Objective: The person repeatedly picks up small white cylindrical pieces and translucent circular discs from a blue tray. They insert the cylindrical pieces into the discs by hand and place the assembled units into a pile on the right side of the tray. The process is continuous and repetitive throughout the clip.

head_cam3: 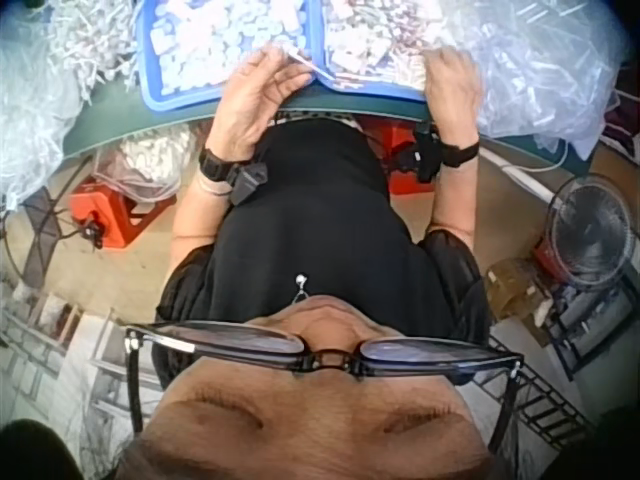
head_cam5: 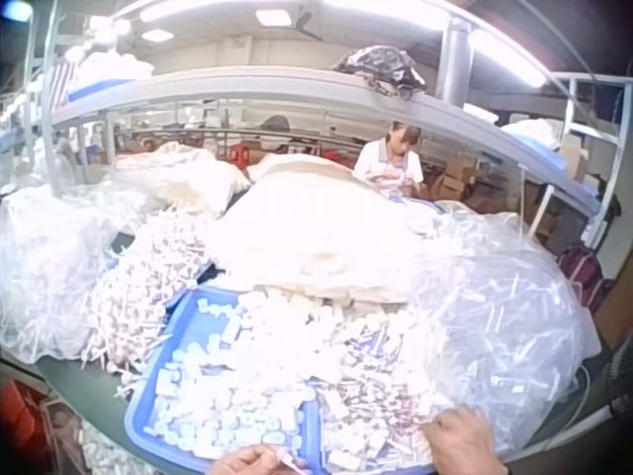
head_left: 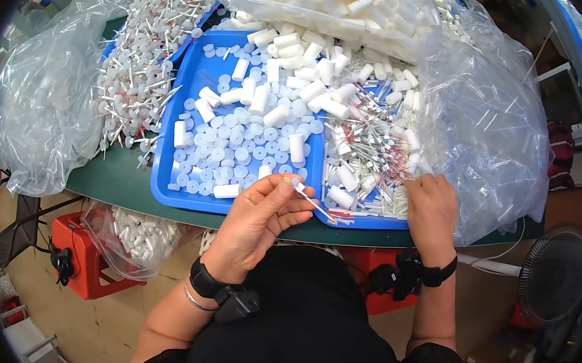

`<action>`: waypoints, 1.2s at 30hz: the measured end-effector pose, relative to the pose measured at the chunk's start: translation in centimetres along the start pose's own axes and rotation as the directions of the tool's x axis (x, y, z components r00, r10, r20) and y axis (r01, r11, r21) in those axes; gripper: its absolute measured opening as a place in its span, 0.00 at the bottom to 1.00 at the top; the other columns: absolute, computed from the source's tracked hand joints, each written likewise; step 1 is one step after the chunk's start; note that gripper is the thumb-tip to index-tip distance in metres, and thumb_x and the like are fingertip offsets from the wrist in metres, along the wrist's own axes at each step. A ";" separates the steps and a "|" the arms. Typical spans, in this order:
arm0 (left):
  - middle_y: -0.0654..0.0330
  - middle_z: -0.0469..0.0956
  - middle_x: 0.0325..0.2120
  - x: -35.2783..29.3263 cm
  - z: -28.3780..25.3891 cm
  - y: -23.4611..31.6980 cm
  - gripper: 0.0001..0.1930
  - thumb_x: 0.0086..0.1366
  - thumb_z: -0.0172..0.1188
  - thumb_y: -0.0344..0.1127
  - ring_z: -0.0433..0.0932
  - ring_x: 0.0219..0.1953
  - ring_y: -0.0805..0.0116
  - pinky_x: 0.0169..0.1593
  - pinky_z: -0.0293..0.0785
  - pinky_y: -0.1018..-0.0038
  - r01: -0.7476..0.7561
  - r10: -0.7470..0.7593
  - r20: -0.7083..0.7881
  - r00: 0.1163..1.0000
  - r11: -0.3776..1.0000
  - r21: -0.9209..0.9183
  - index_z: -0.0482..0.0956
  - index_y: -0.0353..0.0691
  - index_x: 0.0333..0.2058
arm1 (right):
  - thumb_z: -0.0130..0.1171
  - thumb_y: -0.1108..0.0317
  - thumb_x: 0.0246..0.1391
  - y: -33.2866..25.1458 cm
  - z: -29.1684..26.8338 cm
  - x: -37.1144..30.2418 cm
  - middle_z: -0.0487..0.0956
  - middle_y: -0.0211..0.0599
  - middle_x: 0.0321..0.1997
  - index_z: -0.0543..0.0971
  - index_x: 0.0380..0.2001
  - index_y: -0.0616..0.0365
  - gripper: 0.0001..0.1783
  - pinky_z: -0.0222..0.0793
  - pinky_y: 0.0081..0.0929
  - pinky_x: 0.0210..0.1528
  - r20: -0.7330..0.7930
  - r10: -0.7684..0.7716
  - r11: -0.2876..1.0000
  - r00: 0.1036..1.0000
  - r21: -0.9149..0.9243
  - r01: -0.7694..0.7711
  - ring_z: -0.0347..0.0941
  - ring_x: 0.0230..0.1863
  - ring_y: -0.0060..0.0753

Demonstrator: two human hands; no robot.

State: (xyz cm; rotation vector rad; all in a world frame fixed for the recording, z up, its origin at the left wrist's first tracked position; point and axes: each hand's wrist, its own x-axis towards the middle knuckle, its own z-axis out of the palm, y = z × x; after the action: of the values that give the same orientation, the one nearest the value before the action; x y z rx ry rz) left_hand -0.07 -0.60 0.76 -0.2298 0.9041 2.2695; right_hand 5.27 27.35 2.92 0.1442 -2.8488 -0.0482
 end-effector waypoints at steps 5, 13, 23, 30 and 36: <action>0.49 0.77 0.43 0.1 0.1 -0.6 0.15 0.68 0.54 0.39 0.79 0.44 0.64 0.47 0.78 0.73 0.026 -0.026 -0.012 1.000 0.999 -0.022 0.72 0.35 0.47 | 0.55 0.76 0.41 0.5 0.6 0.5 0.70 0.35 0.25 0.77 0.23 0.56 0.04 0.60 0.36 0.35 0.048 -0.047 0.995 0.998 -0.087 0.051 0.68 0.31 0.40; 0.50 0.77 0.43 0.1 0.1 -0.6 0.14 0.68 0.55 0.37 0.79 0.44 0.65 0.49 0.77 0.73 0.036 -0.037 -0.008 0.999 0.999 -0.031 0.74 0.36 0.47 | 0.55 0.76 0.41 0.6 0.1 1.1 0.70 0.36 0.24 0.74 0.21 0.56 0.02 0.58 0.35 0.35 0.121 -0.106 0.978 0.987 -0.164 0.126 0.68 0.30 0.39; 0.54 0.78 0.41 0.1 0.7 -0.1 0.11 0.68 0.54 0.37 0.79 0.44 0.66 0.50 0.76 0.73 -0.005 0.001 -0.057 0.998 0.998 -0.066 0.74 0.37 0.44 | 0.57 0.77 0.49 -0.8 -2.5 1.5 0.76 0.40 0.32 0.76 0.31 0.60 0.04 0.65 0.35 0.37 -0.078 -0.037 0.956 0.996 0.286 0.058 0.74 0.34 0.42; 0.54 0.78 0.40 0.2 2.0 -0.2 0.10 0.68 0.54 0.36 0.79 0.45 0.66 0.51 0.76 0.73 -0.017 0.016 -0.009 1.000 0.995 -0.101 0.74 0.37 0.44 | 0.60 0.76 0.53 -6.3 -1.4 0.7 0.81 0.41 0.32 0.77 0.39 0.63 0.09 0.73 0.25 0.28 0.025 0.025 0.602 0.999 0.798 -0.035 0.79 0.25 0.37; 0.54 0.77 0.41 0.2 1.5 -0.4 0.11 0.69 0.53 0.36 0.78 0.45 0.66 0.51 0.76 0.73 -0.028 0.025 -0.024 0.999 0.994 -0.108 0.73 0.36 0.44 | 0.63 0.76 0.50 -7.3 -1.1 1.1 0.81 0.41 0.29 0.80 0.33 0.62 0.06 0.71 0.26 0.26 -0.008 0.032 0.620 0.999 0.785 -0.013 0.79 0.26 0.36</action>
State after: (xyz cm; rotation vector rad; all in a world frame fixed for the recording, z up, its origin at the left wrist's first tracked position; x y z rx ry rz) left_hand 0.14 0.70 1.61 -0.2942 0.8011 2.3474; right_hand 5.22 19.93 3.91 0.2795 -2.6194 1.2228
